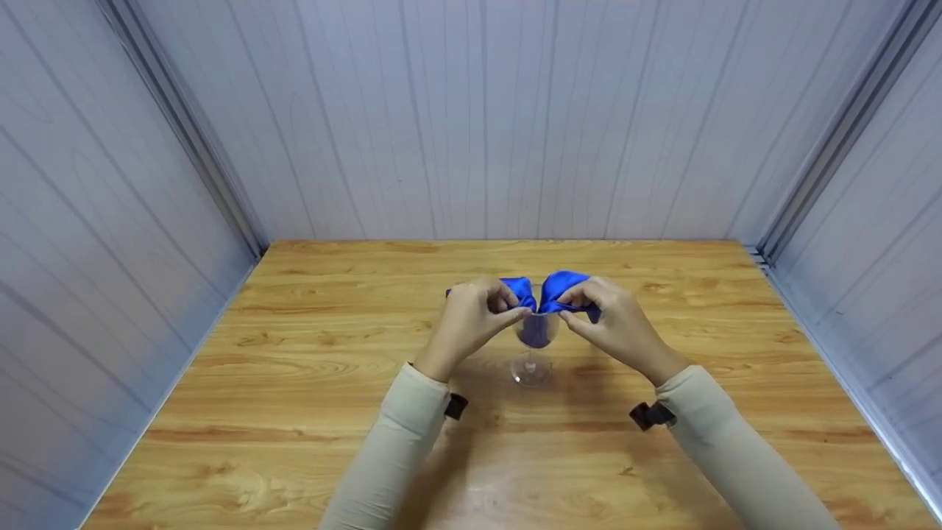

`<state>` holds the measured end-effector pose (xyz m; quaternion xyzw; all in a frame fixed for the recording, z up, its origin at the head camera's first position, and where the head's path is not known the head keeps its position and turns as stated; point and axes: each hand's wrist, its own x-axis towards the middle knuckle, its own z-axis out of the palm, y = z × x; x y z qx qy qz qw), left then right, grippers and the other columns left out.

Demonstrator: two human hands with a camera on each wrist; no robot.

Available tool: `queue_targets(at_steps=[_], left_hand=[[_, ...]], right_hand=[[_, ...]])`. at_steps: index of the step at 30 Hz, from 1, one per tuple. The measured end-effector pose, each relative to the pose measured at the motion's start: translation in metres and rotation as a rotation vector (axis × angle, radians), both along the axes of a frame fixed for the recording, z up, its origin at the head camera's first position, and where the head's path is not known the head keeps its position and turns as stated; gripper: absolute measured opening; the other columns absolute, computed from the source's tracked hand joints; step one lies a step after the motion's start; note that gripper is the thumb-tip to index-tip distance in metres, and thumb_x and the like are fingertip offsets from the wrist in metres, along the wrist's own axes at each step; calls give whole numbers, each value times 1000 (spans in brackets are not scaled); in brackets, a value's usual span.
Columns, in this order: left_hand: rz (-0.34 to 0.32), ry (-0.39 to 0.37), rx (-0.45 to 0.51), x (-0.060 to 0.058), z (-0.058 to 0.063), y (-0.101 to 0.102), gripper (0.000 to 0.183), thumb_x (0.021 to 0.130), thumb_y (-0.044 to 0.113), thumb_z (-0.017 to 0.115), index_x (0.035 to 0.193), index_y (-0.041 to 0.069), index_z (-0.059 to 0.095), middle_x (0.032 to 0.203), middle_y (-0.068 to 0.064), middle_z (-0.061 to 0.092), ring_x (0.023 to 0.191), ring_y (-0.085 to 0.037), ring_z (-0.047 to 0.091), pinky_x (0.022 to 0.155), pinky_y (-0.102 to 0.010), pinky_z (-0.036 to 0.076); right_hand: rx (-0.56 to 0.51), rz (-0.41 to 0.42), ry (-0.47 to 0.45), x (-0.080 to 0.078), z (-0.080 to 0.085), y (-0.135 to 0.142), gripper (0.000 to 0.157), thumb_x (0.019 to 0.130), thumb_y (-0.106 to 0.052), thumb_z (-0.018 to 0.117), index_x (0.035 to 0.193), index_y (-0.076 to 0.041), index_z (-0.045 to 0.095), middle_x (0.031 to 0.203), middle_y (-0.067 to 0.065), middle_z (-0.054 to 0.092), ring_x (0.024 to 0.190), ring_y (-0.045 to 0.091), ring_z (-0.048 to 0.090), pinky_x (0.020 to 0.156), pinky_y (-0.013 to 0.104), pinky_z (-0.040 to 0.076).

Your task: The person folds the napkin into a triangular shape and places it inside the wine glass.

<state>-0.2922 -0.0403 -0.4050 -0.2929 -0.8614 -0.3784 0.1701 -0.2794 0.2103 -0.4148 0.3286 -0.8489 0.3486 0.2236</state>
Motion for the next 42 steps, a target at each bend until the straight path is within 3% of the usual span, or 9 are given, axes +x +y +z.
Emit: queue_targets(at_steps=[6,9,19,29,36,42], left_hand=[[-123,282,-82,-3,-11,-3,11,86,15,80,85,11,69,96,0,61,92,-18,56,79,-27,50],[-153,350,-101,-5,-14,-4,13,85,14,81,84,12,67,99,-1,58,94,-19,53,79,-29,49],[-187,320,-134,-6,-15,-12,12,85,7,74,90,11,64,96,-1,58,96,-20,55,85,-32,50],[-187,260,-117,-4,-13,-26,14,89,21,75,96,13,65,101,-1,59,100,-18,56,87,-33,51],[-189,236,-87,-5,-12,-38,9,91,18,73,94,13,67,100,0,61,97,-16,57,83,-32,51],[-183,212,-93,-4,-17,-49,8,91,15,73,93,12,67,98,-1,61,95,-17,57,83,-32,52]], right_hand=[[-23,12,-20,0,-2,-1,12,87,-5,77,97,-10,71,91,-3,61,86,12,59,72,29,53],[-23,14,-30,0,-4,0,12,88,-4,76,96,-11,69,89,-3,59,82,16,58,68,26,50],[-37,56,-62,0,-8,2,14,89,-3,75,98,-11,67,90,-3,59,80,26,59,69,27,48],[-7,19,-10,4,-2,12,16,88,-4,75,101,-11,67,93,-2,59,85,16,58,73,32,51],[-6,14,6,7,-5,25,18,87,-4,77,102,-9,68,94,6,64,87,22,62,78,26,50],[11,-15,13,9,-10,38,18,85,-2,78,100,-7,69,95,1,64,88,17,61,79,30,52]])
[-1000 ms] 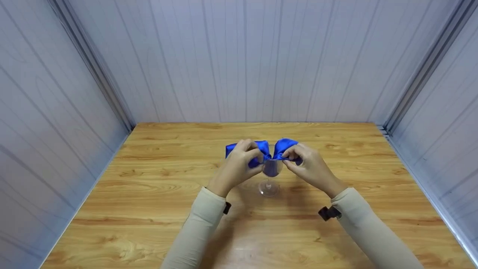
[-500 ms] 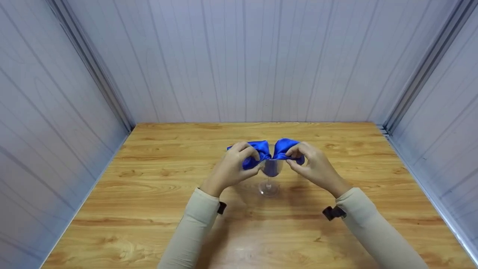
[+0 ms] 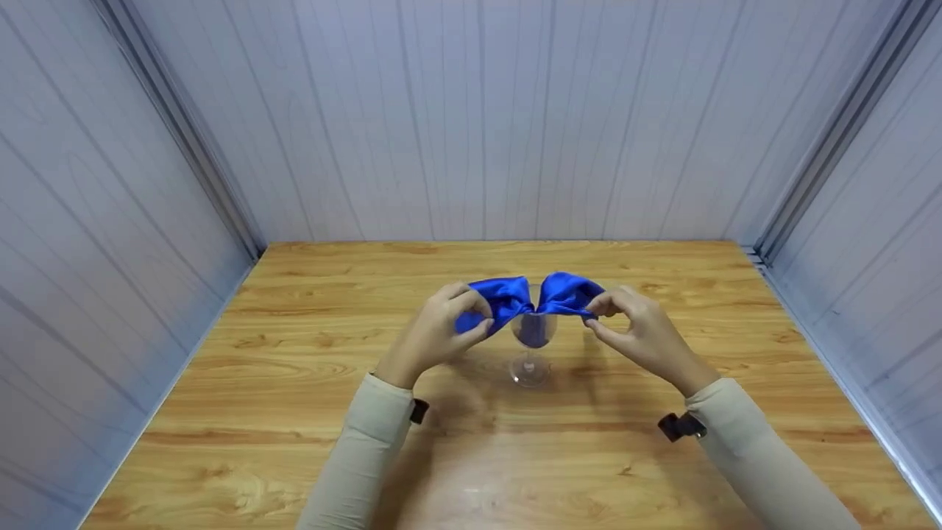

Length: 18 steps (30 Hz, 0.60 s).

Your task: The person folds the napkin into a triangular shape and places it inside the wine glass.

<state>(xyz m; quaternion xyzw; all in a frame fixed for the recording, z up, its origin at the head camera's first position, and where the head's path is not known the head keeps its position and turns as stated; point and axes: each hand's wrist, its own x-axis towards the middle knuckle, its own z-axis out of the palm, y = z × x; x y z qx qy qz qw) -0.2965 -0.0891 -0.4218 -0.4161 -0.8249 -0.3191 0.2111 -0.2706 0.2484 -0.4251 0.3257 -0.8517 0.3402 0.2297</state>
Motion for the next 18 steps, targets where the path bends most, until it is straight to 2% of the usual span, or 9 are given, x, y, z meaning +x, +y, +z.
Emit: queue_targets(at_steps=[8,12,18], left_hand=[[18,-70,-8,2,-11,-14,6,92,14,72,94,12,66,98,0,61,96,-14,61,84,-28,52],[32,-79,-13,3,-18,-21,7,91,13,73,93,12,66,97,0,61,93,-14,60,82,-28,53],[69,-76,-45,5,-28,-35,9,91,13,74,92,13,65,93,1,61,89,-15,60,80,-30,53]], right_hand=[[25,-9,11,1,-14,17,22,83,0,79,103,-5,70,97,6,65,88,13,60,77,32,54],[41,-49,-4,1,-22,25,24,82,0,80,103,-6,70,94,5,64,86,15,61,76,34,54],[58,-114,-24,6,-32,38,23,82,0,80,101,-8,70,94,4,65,85,21,63,77,30,52]])
